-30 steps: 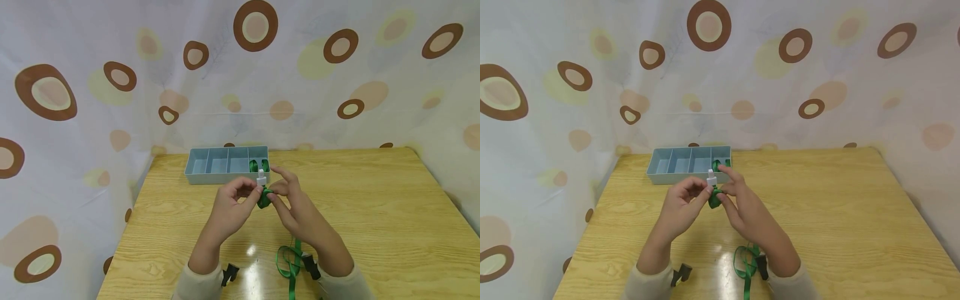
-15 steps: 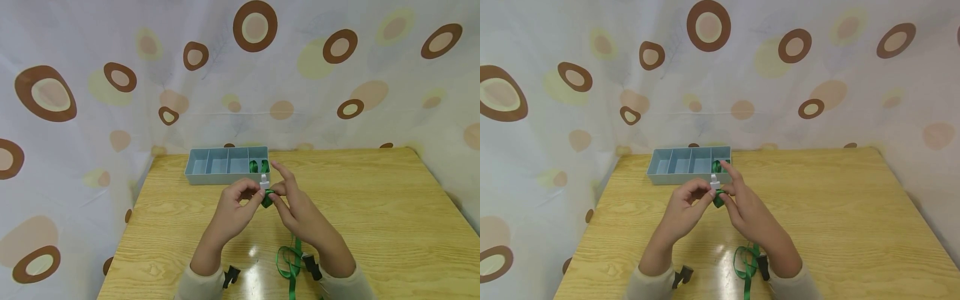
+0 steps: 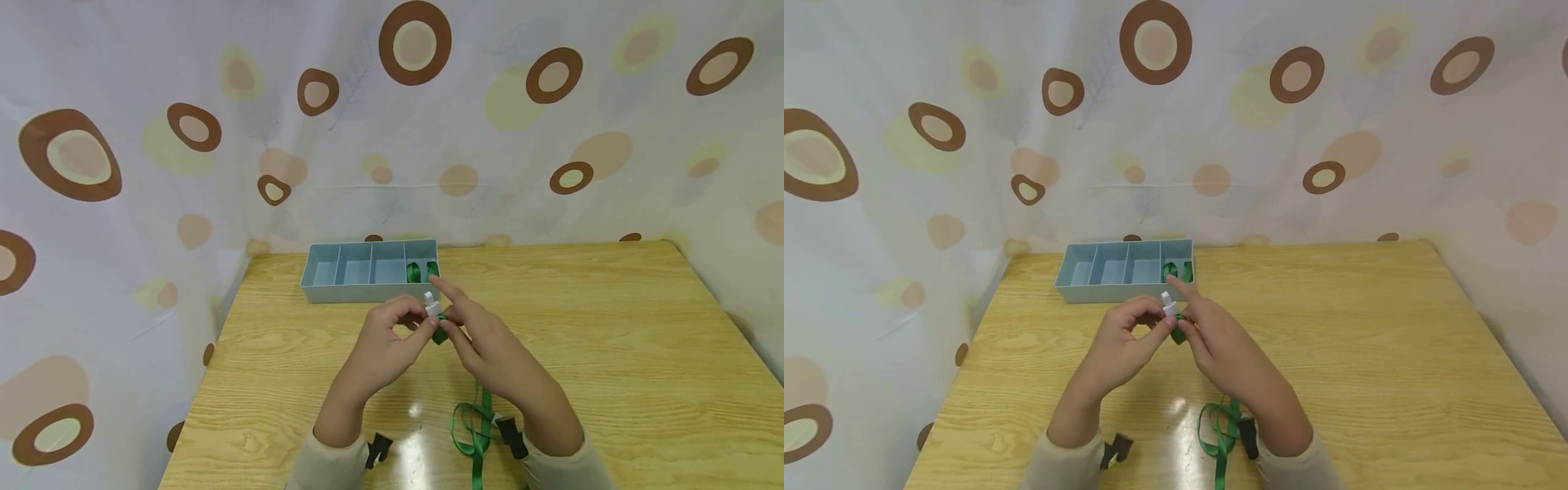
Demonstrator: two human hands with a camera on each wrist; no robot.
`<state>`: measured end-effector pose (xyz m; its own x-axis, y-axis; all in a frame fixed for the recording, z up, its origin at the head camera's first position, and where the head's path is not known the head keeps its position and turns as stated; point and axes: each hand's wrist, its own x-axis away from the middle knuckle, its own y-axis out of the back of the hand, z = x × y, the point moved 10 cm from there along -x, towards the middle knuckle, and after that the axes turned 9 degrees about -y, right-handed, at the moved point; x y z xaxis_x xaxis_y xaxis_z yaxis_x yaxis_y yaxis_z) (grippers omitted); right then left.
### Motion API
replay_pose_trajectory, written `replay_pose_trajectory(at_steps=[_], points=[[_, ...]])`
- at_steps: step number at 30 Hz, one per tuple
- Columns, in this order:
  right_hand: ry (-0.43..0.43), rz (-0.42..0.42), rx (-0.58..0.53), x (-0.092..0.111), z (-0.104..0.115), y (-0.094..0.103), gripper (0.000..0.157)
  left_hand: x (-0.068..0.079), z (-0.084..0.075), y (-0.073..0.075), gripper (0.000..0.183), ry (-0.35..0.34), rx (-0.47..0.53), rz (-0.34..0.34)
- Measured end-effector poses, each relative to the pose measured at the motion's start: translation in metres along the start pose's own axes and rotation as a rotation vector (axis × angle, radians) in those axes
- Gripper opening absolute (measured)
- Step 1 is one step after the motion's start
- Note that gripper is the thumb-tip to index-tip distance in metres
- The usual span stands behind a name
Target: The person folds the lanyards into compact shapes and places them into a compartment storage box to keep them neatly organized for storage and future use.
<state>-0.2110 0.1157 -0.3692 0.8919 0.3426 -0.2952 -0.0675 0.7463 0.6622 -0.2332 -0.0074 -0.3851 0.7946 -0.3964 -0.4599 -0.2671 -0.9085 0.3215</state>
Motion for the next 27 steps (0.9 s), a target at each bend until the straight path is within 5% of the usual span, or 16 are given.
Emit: replay_pose_trajectory(at_steps=[6,12,18,27], points=[[-0.024,-0.013,-0.08,-0.002,-0.005,0.002,0.061,-0.001,0.003,-0.001,0.012,-0.033,0.019,-0.046],[-0.002,-0.202,-0.149,-0.001,-0.009,0.019,0.042,-0.003,-0.002,0.003,0.011,-0.066,0.08,-0.104],[0.106,-0.319,-0.196,0.003,-0.001,0.03,0.025,-0.003,-0.004,0.004,0.007,-0.079,0.125,-0.118],[0.148,-0.354,-0.272,0.004,0.002,0.033,0.02,-0.002,-0.005,0.006,0.009,-0.074,0.154,-0.136]])
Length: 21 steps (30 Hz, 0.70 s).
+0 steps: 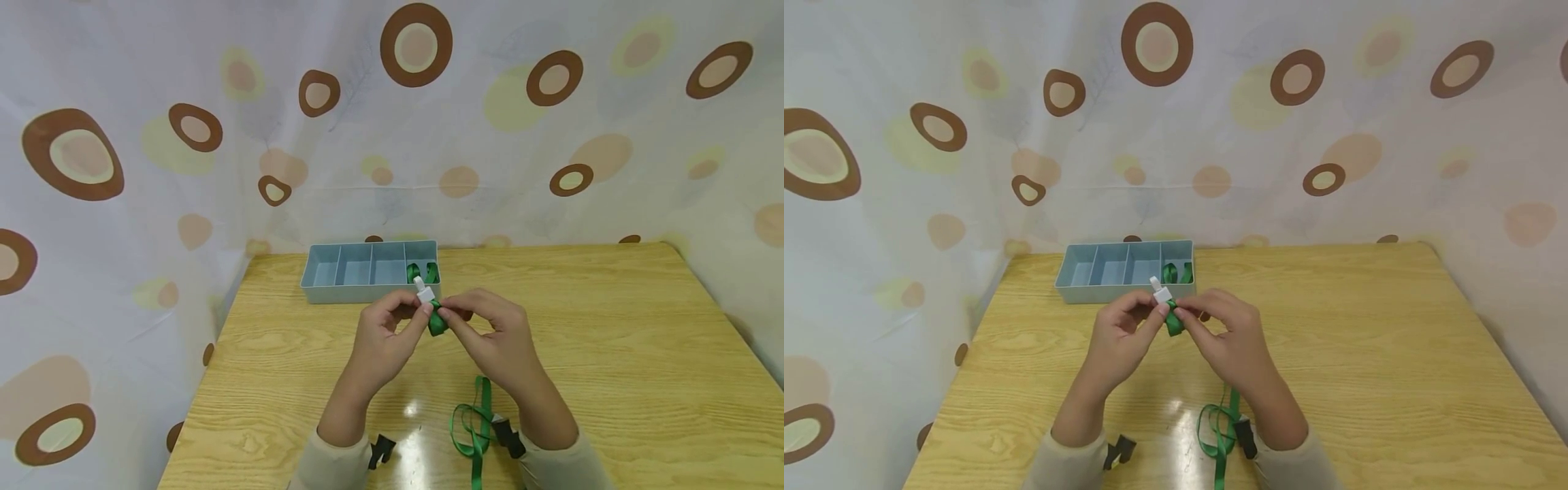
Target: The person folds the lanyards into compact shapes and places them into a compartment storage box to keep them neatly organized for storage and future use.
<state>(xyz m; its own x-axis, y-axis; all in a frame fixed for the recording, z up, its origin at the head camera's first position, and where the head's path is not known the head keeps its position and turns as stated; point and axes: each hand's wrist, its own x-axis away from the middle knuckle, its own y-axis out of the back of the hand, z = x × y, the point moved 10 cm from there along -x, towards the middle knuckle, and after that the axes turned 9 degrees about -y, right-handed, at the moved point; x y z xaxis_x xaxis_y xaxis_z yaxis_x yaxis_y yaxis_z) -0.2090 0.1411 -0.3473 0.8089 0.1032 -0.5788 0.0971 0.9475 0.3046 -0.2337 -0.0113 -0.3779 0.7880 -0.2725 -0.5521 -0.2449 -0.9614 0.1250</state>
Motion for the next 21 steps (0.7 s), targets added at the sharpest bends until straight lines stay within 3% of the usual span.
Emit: replay_pose_trajectory(at_steps=[6,11,21], points=[[-0.042,0.047,-0.031,0.001,-0.005,-0.006,0.022,0.002,0.003,0.002,0.007,0.008,-0.009,0.003],[-0.075,0.096,0.002,0.003,-0.012,-0.013,0.021,0.004,0.01,0.001,0.007,0.055,-0.026,0.013],[-0.214,0.323,0.154,0.009,-0.03,-0.038,0.019,0.013,0.034,0.003,0.008,0.169,-0.054,0.047]])
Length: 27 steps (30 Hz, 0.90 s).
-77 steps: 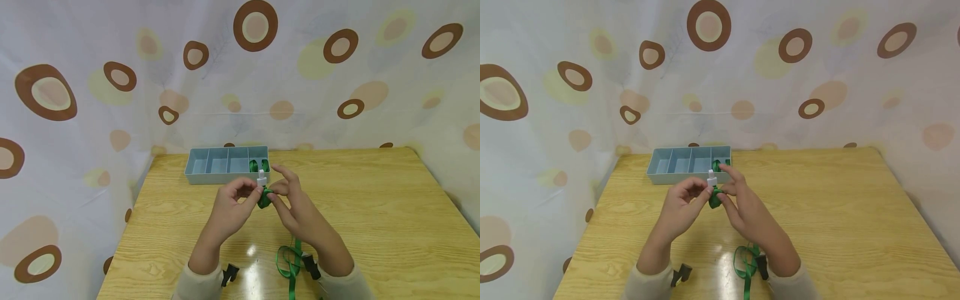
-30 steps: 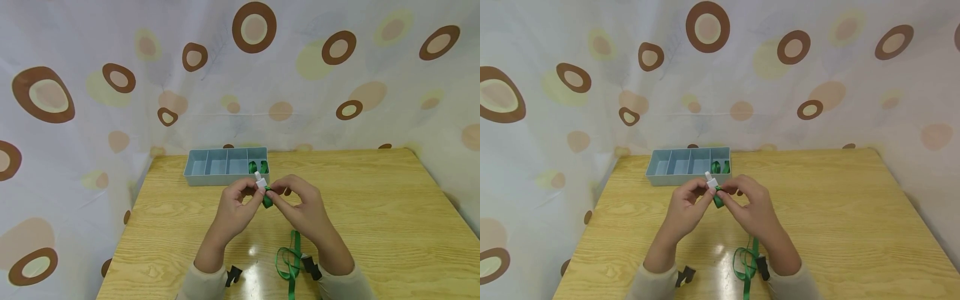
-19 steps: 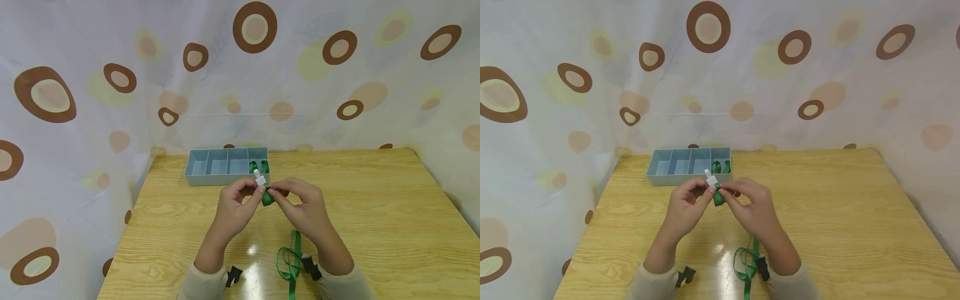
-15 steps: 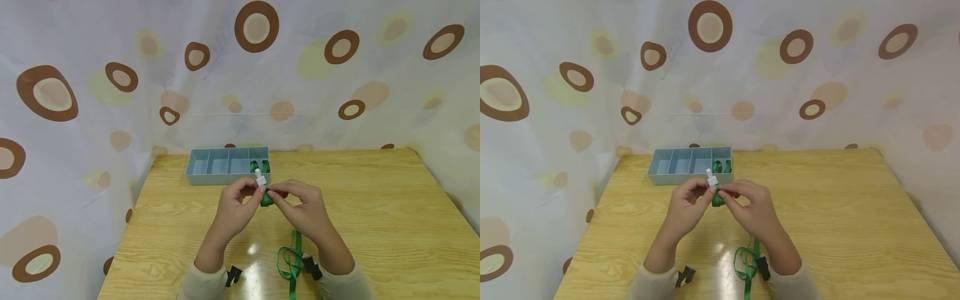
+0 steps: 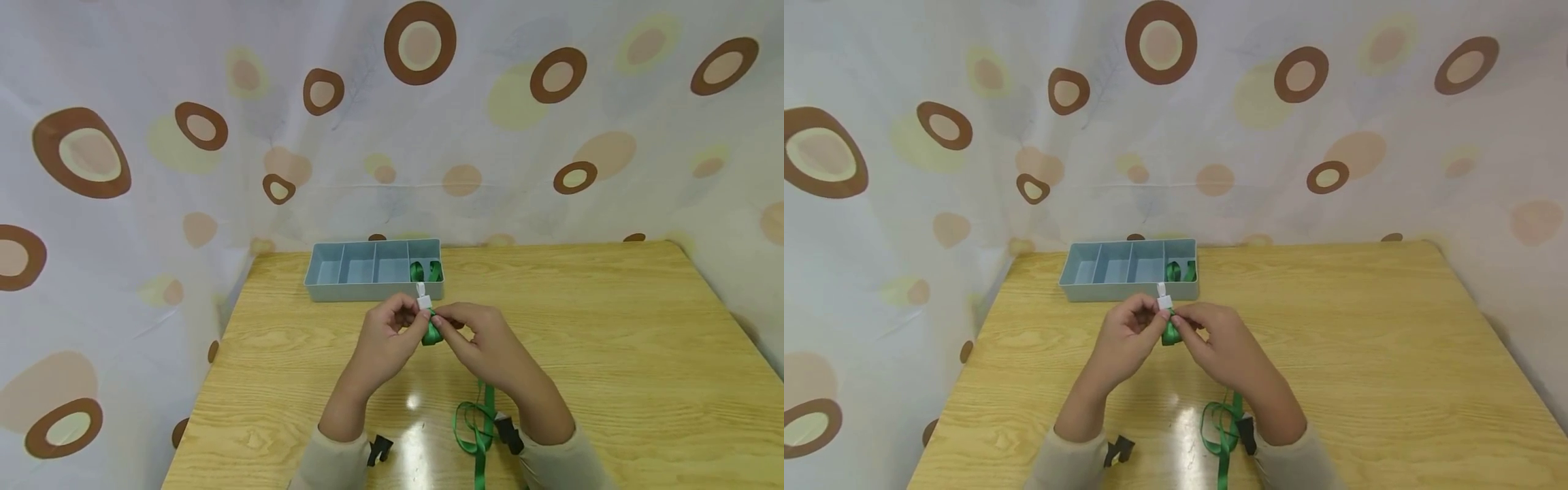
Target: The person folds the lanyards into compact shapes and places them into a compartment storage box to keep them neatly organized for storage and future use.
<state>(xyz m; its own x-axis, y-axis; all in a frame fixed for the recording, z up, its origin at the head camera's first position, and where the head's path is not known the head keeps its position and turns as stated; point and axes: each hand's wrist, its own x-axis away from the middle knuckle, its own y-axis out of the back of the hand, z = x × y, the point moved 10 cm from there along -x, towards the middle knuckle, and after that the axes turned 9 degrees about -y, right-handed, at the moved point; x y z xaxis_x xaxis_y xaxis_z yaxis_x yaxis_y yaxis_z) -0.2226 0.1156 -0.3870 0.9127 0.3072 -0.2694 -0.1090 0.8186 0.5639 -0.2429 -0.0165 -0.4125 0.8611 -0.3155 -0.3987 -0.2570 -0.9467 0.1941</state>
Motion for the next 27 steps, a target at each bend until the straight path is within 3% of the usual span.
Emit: replay_pose_trajectory(at_steps=[5,12,20,27], points=[[-0.06,0.083,0.039,0.002,-0.007,-0.008,0.021,0.0,0.009,0.011,0.01,0.031,-0.034,0.018],[-0.054,0.117,0.12,0.007,-0.014,-0.005,0.018,-0.007,0.029,0.044,0.014,0.105,-0.091,-0.044],[-0.071,-0.055,0.34,0.003,-0.057,0.029,0.026,-0.016,0.053,0.068,0.018,0.139,-0.136,-0.042],[0.01,-0.205,0.478,0.001,-0.065,0.054,0.034,-0.024,0.063,0.081,0.019,0.118,-0.162,-0.048]])
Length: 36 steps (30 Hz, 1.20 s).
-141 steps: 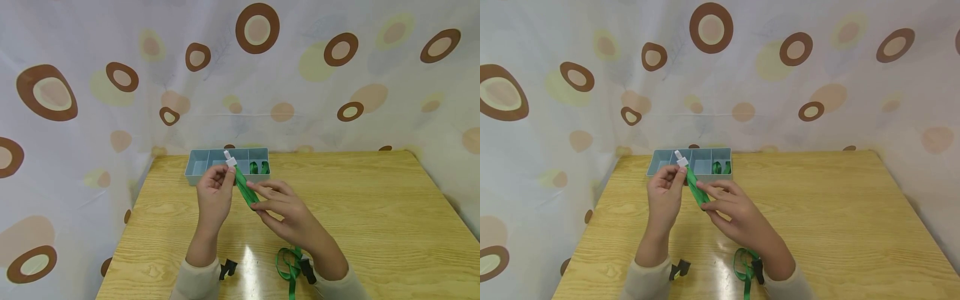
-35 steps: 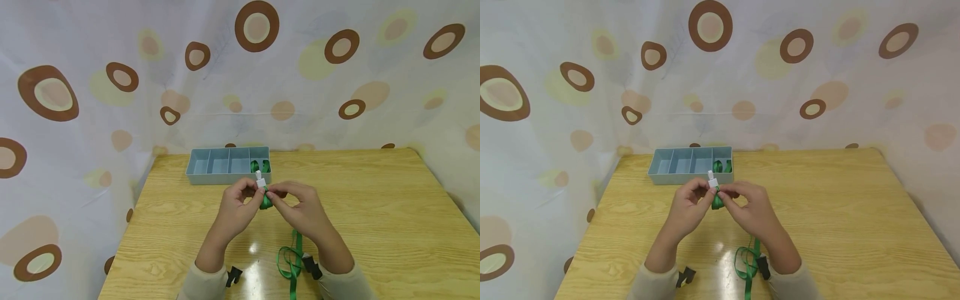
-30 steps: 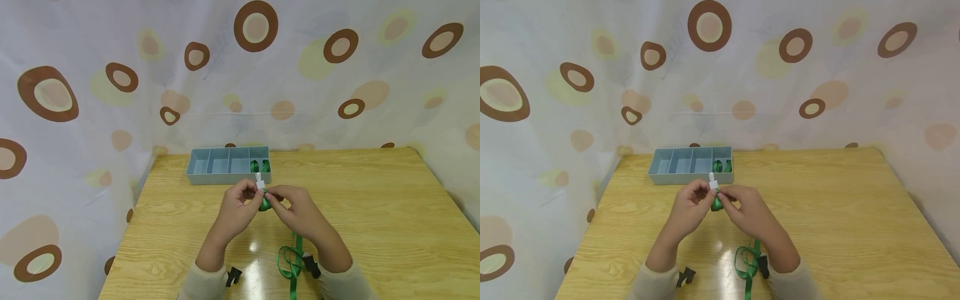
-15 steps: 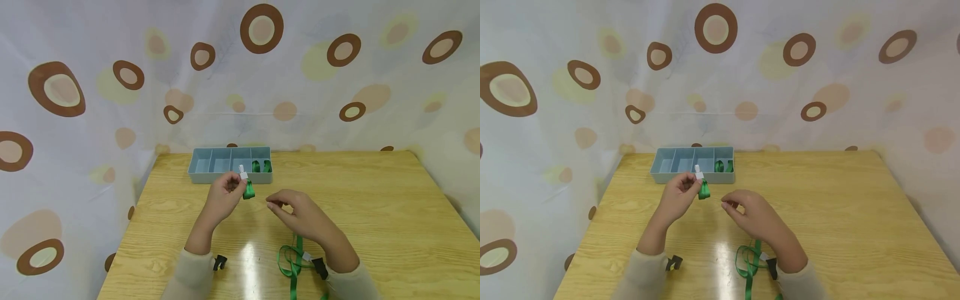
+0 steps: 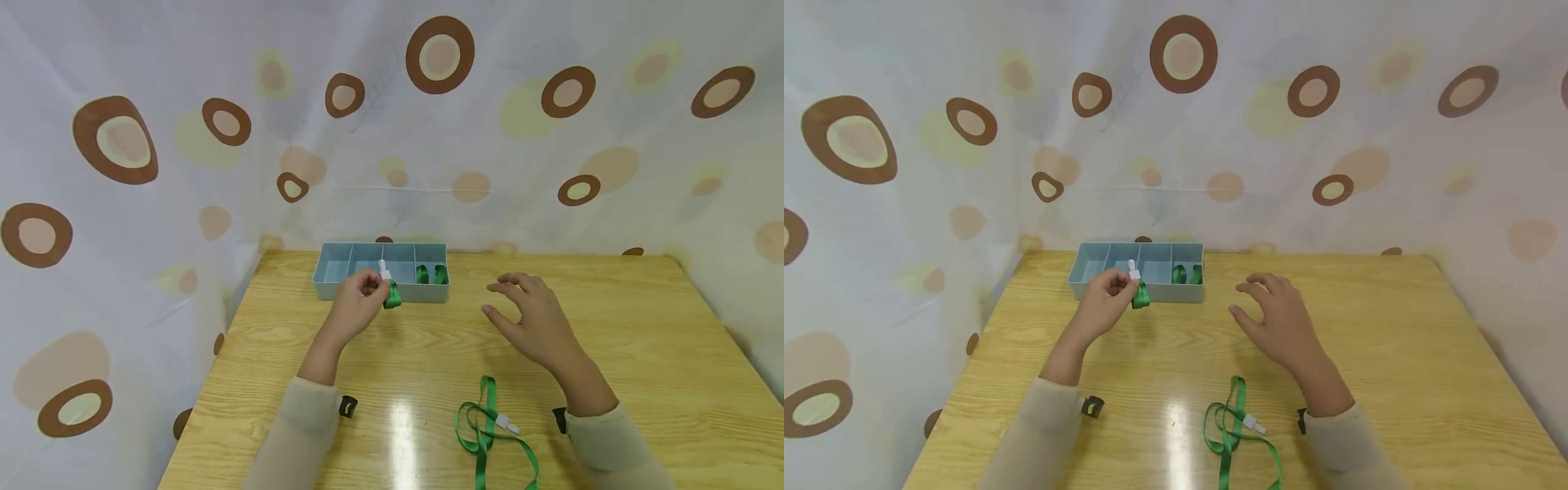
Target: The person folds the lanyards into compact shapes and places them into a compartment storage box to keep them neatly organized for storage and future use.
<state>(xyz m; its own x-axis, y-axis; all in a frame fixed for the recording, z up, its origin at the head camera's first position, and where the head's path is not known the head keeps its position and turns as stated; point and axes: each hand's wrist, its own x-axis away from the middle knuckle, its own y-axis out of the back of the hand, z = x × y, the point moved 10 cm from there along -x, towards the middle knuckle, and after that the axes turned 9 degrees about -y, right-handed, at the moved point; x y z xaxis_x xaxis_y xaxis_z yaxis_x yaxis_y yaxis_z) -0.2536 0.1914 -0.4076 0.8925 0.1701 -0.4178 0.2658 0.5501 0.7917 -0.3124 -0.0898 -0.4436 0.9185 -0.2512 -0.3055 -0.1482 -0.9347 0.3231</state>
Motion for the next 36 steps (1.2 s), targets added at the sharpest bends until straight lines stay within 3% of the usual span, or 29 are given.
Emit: replay_pose_trajectory(at_steps=[11,21,26,36], points=[[-0.086,0.113,0.028,0.007,-0.022,-0.014,0.036,-0.019,0.015,-0.002,0.019,0.051,-0.112,0.003],[-0.075,0.127,0.003,0.01,-0.02,-0.016,0.029,-0.045,0.008,-0.005,0.02,0.034,-0.209,0.039],[-0.08,0.148,-0.013,0.01,-0.02,-0.02,0.027,-0.056,0.014,-0.012,0.02,0.053,-0.266,0.07],[-0.149,0.246,-0.185,-0.01,-0.023,-0.055,0.033,-0.055,0.025,-0.024,0.019,0.059,-0.237,0.086]])
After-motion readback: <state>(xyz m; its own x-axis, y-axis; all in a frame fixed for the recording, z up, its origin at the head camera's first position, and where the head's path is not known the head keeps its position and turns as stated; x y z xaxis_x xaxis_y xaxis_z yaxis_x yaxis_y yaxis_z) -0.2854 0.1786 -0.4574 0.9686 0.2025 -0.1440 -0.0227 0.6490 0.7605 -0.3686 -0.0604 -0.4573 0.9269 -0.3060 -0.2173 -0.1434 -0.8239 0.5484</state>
